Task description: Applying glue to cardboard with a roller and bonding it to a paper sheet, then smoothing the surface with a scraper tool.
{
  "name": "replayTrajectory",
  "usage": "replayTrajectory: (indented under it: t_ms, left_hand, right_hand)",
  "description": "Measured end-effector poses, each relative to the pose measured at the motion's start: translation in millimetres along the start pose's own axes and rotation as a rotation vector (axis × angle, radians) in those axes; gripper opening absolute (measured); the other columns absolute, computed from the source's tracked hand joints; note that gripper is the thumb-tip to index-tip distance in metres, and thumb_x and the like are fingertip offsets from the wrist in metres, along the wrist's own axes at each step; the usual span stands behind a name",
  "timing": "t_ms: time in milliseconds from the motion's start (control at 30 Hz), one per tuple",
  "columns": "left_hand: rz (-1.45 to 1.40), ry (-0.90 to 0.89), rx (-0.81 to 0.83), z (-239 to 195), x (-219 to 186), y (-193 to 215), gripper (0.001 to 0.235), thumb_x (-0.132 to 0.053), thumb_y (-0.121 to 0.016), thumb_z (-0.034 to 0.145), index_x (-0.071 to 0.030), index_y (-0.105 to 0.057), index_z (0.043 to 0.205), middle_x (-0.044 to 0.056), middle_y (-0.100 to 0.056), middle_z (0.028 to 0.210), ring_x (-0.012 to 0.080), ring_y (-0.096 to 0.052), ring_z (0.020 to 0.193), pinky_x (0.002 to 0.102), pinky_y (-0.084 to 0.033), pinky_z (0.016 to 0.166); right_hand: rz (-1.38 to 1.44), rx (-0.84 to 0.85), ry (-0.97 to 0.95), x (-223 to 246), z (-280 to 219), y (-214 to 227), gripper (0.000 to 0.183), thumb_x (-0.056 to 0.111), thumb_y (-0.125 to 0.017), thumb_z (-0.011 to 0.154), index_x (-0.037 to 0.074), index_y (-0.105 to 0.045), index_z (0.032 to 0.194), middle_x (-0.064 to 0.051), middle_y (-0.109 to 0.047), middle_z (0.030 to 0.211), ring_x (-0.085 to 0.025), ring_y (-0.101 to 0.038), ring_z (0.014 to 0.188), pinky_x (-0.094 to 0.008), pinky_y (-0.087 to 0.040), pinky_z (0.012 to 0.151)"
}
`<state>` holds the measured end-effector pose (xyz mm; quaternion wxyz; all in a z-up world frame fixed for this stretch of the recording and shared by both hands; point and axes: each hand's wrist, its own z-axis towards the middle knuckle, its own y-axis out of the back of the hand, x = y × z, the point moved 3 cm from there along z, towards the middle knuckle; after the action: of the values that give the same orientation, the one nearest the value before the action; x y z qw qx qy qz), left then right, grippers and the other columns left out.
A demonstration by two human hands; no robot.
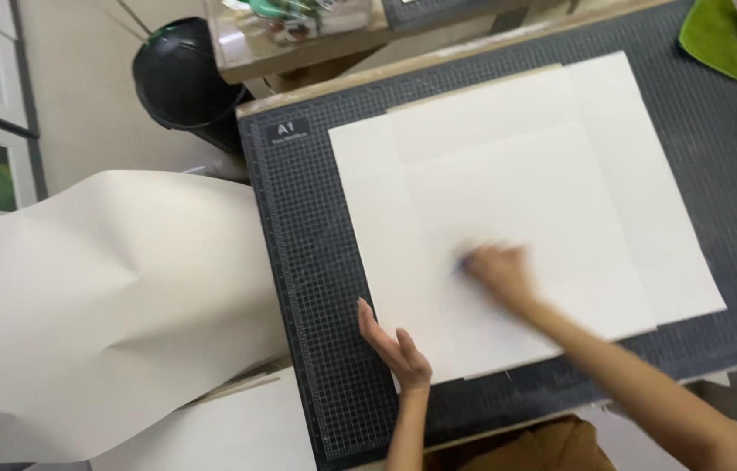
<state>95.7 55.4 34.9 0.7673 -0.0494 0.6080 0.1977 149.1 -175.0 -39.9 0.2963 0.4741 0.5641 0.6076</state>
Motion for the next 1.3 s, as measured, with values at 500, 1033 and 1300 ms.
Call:
replayTrajectory:
  t_ms: [500, 1033, 1300]
  left_hand:
    - [0.203, 0.042, 0.195, 7, -3, -8, 0.059, -0.04, -0.026, 0.101, -0.005, -0.029, 0.148, 0.019, -0.027, 0.15, 0.0371, -0.031, 0.142, 0.051, -0.021, 0.118]
    - [0.285, 0.08, 0.268, 9, -13, -14, 0.059, -0.044, -0.025, 0.098, -0.011, -0.028, 0.146, 0.014, -0.027, 0.148, 0.0323, -0.034, 0.141, 0.048, -0.025, 0.118]
    - [0.152, -0.156, 0.214, 2, 2, -11, 0.056, -0.034, -0.041, 0.103, 0.006, -0.038, 0.143, 0.029, -0.039, 0.146, 0.0441, -0.039, 0.139, 0.053, -0.029, 0.118]
  right_hand:
    - [-0.149, -0.332, -0.684, 24, -98, 12, 0.033, 0.033, -0.064, 0.093, 0.022, -0.067, 0.124, 0.002, -0.064, 0.087, -0.022, -0.06, 0.083, -0.041, -0.041, 0.068]
    - [-0.234, -0.422, -0.989, -12, -139, 27, 0.043, 0.053, -0.063, 0.093, 0.018, -0.068, 0.117, -0.002, -0.072, 0.086, -0.024, -0.069, 0.076, -0.042, -0.048, 0.071]
    - [-0.209, -0.433, -0.668, 144, -43, -11, 0.029, 0.02, -0.064, 0.081, 0.015, -0.063, 0.109, -0.004, -0.065, 0.103, -0.024, -0.063, 0.083, -0.047, -0.047, 0.076]
